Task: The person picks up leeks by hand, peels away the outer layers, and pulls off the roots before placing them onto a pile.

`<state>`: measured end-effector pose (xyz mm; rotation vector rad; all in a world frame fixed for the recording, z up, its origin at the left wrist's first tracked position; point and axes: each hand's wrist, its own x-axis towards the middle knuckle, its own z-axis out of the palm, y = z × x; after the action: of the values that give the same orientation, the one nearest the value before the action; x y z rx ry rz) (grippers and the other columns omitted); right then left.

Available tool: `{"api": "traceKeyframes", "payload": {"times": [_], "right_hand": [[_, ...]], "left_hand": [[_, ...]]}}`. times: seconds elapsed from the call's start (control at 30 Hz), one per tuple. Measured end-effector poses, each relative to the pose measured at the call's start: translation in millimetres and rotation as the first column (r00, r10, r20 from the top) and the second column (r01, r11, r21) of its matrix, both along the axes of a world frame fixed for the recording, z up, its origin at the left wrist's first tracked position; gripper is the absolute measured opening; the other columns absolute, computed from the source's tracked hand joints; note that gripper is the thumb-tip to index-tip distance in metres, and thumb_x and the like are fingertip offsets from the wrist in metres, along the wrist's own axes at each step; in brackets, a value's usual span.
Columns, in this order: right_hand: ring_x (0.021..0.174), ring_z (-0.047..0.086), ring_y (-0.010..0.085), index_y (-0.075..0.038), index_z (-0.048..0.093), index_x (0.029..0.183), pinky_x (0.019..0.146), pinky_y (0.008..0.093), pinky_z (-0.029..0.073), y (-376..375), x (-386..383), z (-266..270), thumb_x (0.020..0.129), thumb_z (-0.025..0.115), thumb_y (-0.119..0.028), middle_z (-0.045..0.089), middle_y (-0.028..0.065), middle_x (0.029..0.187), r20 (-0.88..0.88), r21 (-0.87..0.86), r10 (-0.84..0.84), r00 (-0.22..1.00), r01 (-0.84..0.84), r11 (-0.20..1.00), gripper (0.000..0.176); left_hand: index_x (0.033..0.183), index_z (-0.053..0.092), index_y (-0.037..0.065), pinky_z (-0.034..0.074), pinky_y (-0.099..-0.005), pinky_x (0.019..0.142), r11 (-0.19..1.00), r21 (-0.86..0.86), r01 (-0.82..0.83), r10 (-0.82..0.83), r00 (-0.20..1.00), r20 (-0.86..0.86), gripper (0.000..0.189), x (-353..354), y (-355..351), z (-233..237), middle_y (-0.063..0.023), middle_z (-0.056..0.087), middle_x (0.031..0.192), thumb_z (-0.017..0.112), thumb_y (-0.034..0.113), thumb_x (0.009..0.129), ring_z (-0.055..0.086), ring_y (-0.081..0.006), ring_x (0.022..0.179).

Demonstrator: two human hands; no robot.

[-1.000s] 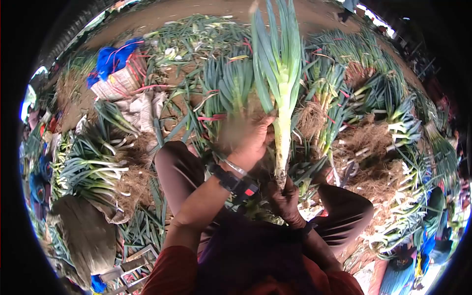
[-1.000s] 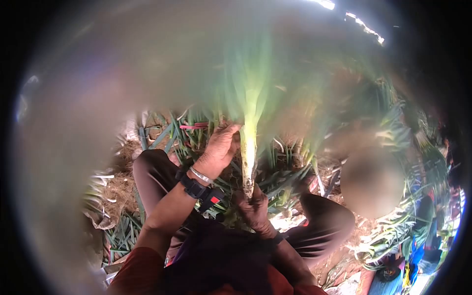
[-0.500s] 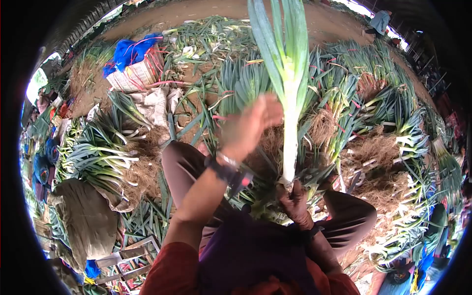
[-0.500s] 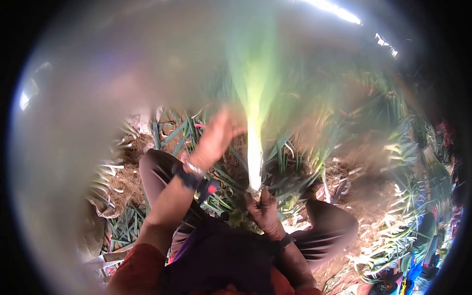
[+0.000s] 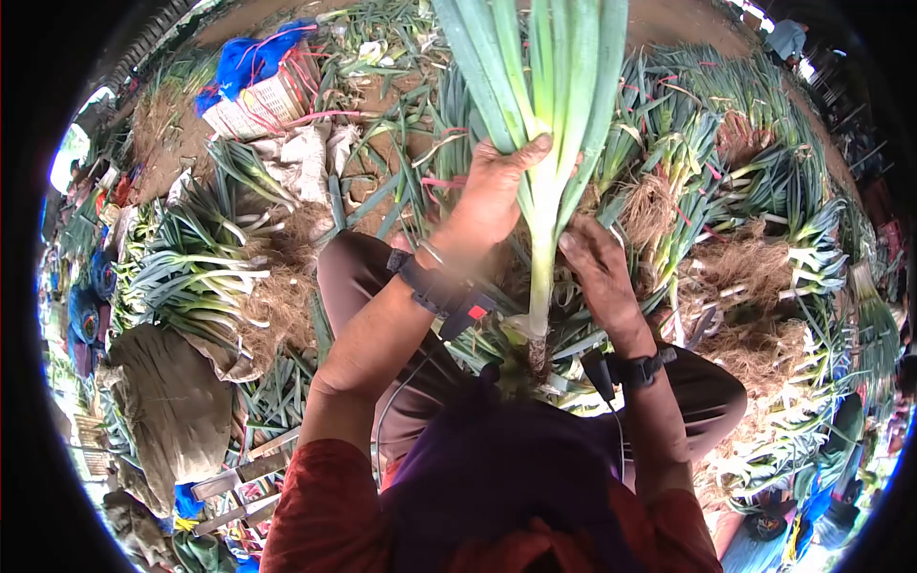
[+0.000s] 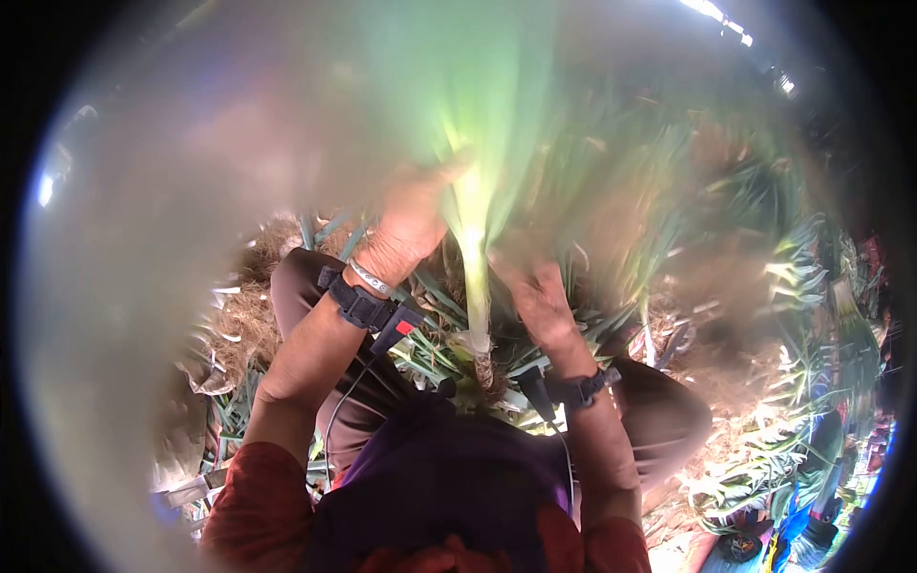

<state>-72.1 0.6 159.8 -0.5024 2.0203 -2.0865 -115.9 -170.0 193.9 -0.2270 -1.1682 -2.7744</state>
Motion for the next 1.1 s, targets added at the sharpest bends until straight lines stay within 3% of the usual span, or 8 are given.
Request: {"api": "traceKeyframes", "payload": {"times": [0.4,0.5,0.7,0.8,0.93,1.0,1.03,1.1], "right_hand": [[0.090,0.060,0.0129,-0.002,0.054,0.125,0.083,0.0285,0.047,-20,-18,-56,0.083,0.057,0.001,0.064,0.0051,0.100,0.239,-0.112,0.076,0.968,-0.050,0.992,0.042],[0.091,0.059,0.0176,-0.001,0.054,0.124,0.084,0.0322,0.047,-24,-18,-86,0.084,0.059,-0.003,0.063,0.0081,0.100,-0.424,0.432,0.162,0.891,0.042,0.901,0.040],[0.101,0.059,0.0292,0.000,0.054,0.120,0.090,0.0414,0.047,31,12,-267,0.086,0.063,-0.013,0.062,0.0167,0.105,0.014,0.741,0.266,0.964,-0.188,0.644,0.037],[0.105,0.061,0.0253,-0.001,0.053,0.124,0.089,0.0442,0.048,32,13,-224,0.088,0.064,-0.017,0.063,0.0168,0.109,-0.184,0.942,0.305,0.934,0.079,0.326,0.041],[0.112,0.059,0.0280,-0.001,0.050,0.128,0.092,0.0470,0.047,5,-11,-116,0.091,0.064,-0.029,0.058,0.0145,0.119,0.196,0.136,0.136,0.971,-0.164,0.977,0.049],[0.108,0.060,0.0280,-0.005,0.049,0.130,0.090,0.0426,0.048,7,-4,-97,0.087,0.070,-0.029,0.055,0.0143,0.124,0.011,0.256,0.162,0.987,-0.160,0.953,0.054],[0.105,0.061,0.0277,-0.008,0.049,0.130,0.088,0.0396,0.049,-9,2,-77,0.084,0.074,-0.027,0.055,0.0150,0.124,-0.313,0.673,0.227,0.922,0.046,0.738,0.056],[0.094,0.058,0.0253,-0.004,0.058,0.105,0.084,0.0368,0.047,-19,1,-70,0.080,0.078,-0.022,0.061,0.0133,0.099,-0.217,0.351,0.144,0.965,-0.061,0.934,0.037]], "left_hand": [[0.113,0.061,-0.001,0.061,-0.0393,0.073,0.995,-0.099,0.025,-0.034,0.996,-0.088,0.033,-6,-10,-49,-0.0126,0.068,0.099,0.066,0.023,0.091,0.069,-0.0232,0.082],[0.112,0.059,0.000,0.060,-0.0385,0.065,0.985,-0.096,0.143,-0.139,0.989,0.046,0.038,0,-17,-40,-0.0143,0.067,0.095,0.063,0.032,0.092,0.069,-0.0249,0.078],[0.116,0.057,0.005,0.059,-0.0396,0.063,0.988,-0.015,0.151,-0.152,0.988,-0.014,0.034,-8,-48,-44,-0.0158,0.065,0.091,0.058,0.032,0.096,0.066,-0.0262,0.074],[0.122,0.054,0.007,0.057,-0.0452,0.074,0.985,-0.172,0.029,-0.027,1.000,0.014,0.033,-6,-52,-51,-0.0150,0.065,0.100,0.057,0.027,0.096,0.066,-0.0277,0.084],[0.129,0.050,0.007,0.048,-0.0539,0.094,0.992,0.096,0.084,-0.091,0.993,0.072,0.038,1,-54,-73,-0.0133,0.062,0.117,0.056,0.024,0.096,0.060,-0.0301,0.104],[0.132,0.048,0.007,0.051,-0.0504,0.090,0.954,0.242,0.178,-0.209,0.971,0.113,0.040,-12,-57,-96,-0.0138,0.061,0.118,0.054,0.027,0.097,0.061,-0.0304,0.103],[0.133,0.047,0.007,0.052,-0.0486,0.088,0.932,0.295,0.208,-0.259,0.955,0.143,0.042,-22,-57,-107,-0.0141,0.060,0.118,0.053,0.029,0.097,0.061,-0.0306,0.102],[0.133,0.046,0.007,0.054,-0.0422,0.079,0.976,0.131,0.175,-0.192,0.972,0.135,0.044,-30,-60,-121,-0.0134,0.061,0.107,0.052,0.033,0.098,0.062,-0.0283,0.093]]}}
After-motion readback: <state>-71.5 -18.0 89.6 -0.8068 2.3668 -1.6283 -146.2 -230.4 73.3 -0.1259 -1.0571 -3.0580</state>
